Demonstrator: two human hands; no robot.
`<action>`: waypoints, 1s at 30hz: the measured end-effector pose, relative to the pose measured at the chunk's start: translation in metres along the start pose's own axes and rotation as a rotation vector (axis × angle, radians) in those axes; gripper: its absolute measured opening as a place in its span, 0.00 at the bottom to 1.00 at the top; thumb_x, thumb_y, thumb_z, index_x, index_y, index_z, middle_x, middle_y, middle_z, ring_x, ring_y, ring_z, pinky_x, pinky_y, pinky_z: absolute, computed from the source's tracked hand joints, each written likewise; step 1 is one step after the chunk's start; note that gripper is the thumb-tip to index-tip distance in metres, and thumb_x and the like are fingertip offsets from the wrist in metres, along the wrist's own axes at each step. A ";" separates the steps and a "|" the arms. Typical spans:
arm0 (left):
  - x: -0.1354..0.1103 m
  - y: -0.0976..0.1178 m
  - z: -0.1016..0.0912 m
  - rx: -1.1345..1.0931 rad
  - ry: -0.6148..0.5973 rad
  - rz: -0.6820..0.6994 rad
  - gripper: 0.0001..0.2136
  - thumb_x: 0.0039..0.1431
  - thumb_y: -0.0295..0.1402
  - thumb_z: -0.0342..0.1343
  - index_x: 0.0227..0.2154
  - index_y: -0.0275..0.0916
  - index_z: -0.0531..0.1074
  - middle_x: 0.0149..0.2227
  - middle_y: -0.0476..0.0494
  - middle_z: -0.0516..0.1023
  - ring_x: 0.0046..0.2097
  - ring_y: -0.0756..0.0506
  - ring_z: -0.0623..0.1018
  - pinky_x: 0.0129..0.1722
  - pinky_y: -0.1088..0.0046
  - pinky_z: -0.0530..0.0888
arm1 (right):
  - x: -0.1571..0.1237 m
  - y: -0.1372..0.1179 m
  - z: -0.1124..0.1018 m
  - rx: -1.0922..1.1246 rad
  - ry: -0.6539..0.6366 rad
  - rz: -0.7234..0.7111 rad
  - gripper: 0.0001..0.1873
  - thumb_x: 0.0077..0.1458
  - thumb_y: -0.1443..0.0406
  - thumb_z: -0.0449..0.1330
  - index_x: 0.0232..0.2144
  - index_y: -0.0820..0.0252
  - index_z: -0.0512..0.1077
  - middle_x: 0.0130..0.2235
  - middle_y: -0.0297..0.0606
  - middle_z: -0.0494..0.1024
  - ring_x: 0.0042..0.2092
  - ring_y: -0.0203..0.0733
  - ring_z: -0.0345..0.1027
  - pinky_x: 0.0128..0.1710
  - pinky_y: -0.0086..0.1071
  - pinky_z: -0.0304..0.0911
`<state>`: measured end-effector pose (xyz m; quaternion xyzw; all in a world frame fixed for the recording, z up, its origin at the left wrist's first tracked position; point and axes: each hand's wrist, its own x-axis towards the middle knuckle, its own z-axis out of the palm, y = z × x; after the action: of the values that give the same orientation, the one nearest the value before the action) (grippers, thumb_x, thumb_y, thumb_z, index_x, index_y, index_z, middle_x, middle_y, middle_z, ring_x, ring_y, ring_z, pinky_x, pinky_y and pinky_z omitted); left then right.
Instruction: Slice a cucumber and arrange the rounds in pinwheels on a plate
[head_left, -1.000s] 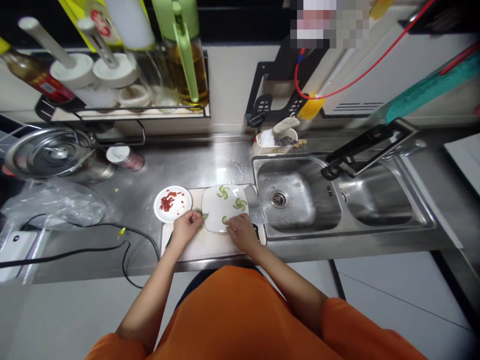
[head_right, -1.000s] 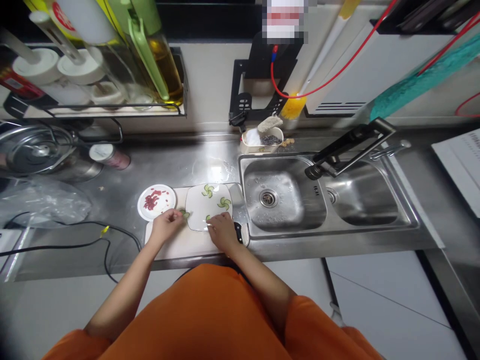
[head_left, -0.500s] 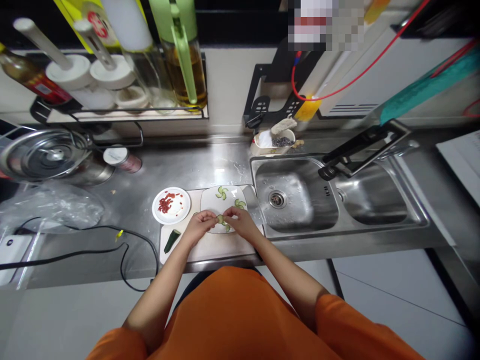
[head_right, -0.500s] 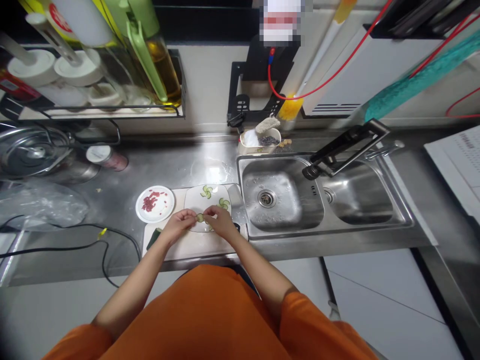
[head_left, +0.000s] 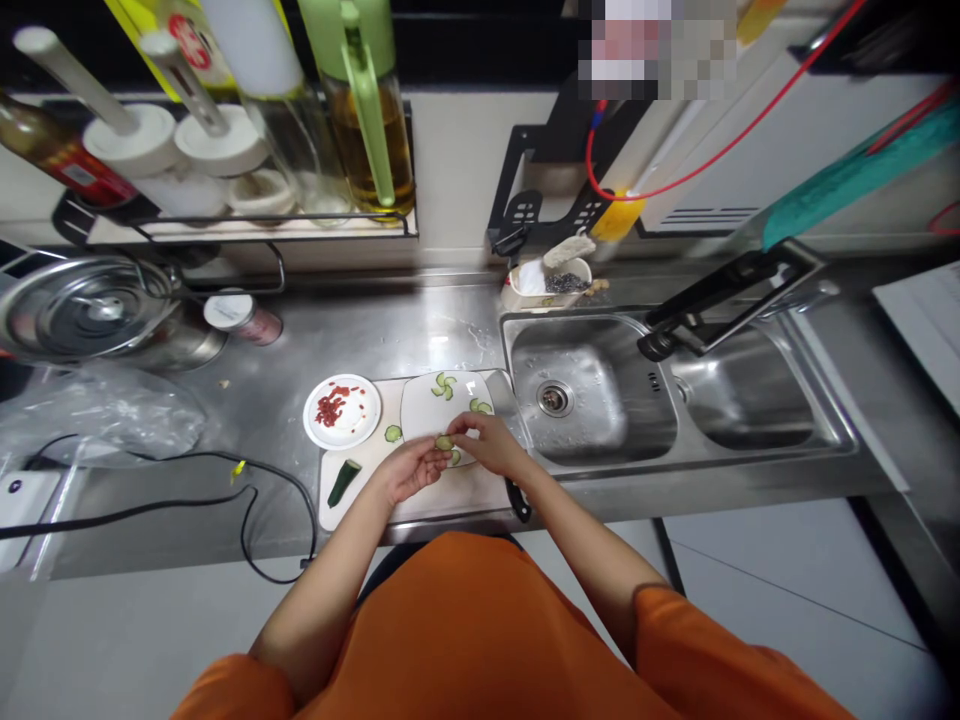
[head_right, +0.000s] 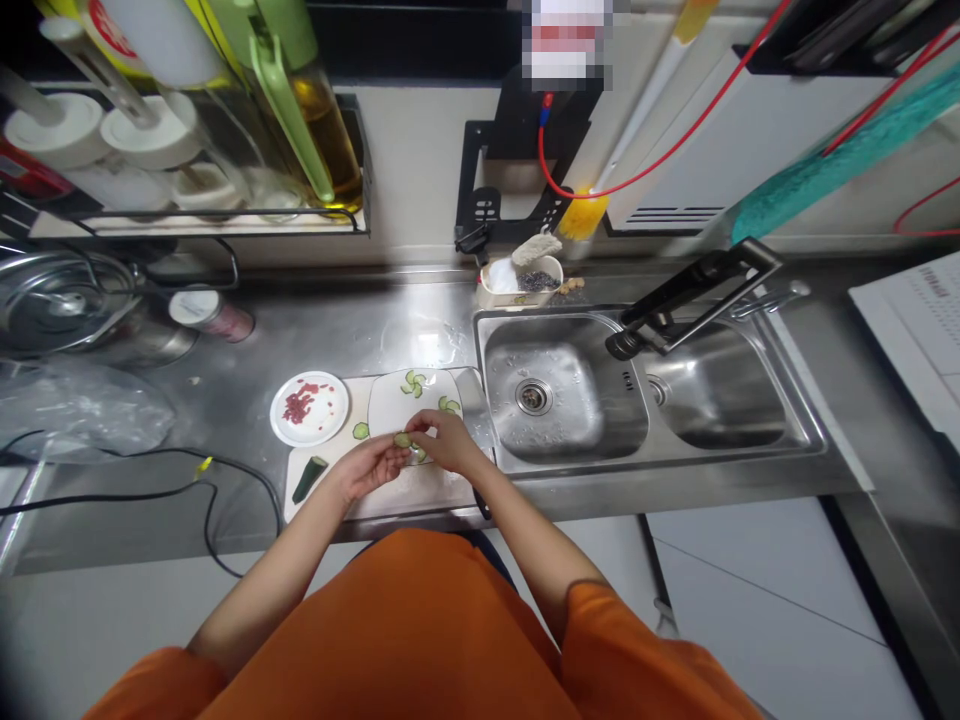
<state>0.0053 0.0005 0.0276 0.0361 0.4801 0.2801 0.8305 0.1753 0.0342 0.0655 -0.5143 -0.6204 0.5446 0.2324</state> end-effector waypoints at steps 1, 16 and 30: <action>-0.001 0.001 0.000 -0.018 -0.015 -0.002 0.04 0.57 0.28 0.55 0.34 0.33 0.70 0.27 0.44 0.75 0.25 0.55 0.74 0.22 0.84 0.69 | 0.000 0.000 -0.001 -0.007 -0.005 0.007 0.04 0.47 0.65 0.59 0.26 0.59 0.73 0.29 0.32 0.75 0.34 0.35 0.66 0.31 0.27 0.56; -0.001 -0.003 -0.007 0.282 0.293 0.234 0.10 0.43 0.28 0.62 0.31 0.34 0.71 0.21 0.51 0.72 0.24 0.53 0.74 0.20 0.83 0.62 | 0.014 0.029 -0.003 -0.189 -0.053 0.038 0.06 0.48 0.69 0.57 0.29 0.60 0.74 0.29 0.32 0.75 0.32 0.34 0.65 0.33 0.26 0.56; 0.008 -0.027 -0.001 1.143 0.500 0.440 0.06 0.50 0.30 0.54 0.30 0.40 0.75 0.27 0.51 0.78 0.31 0.50 0.76 0.34 0.76 0.68 | 0.013 0.036 0.003 -0.752 -0.196 0.142 0.11 0.53 0.66 0.53 0.36 0.54 0.75 0.35 0.36 0.76 0.42 0.41 0.63 0.37 0.30 0.53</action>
<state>0.0194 -0.0184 0.0121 0.5023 0.7130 0.1443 0.4673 0.1820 0.0399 0.0277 -0.5508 -0.7586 0.3409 -0.0708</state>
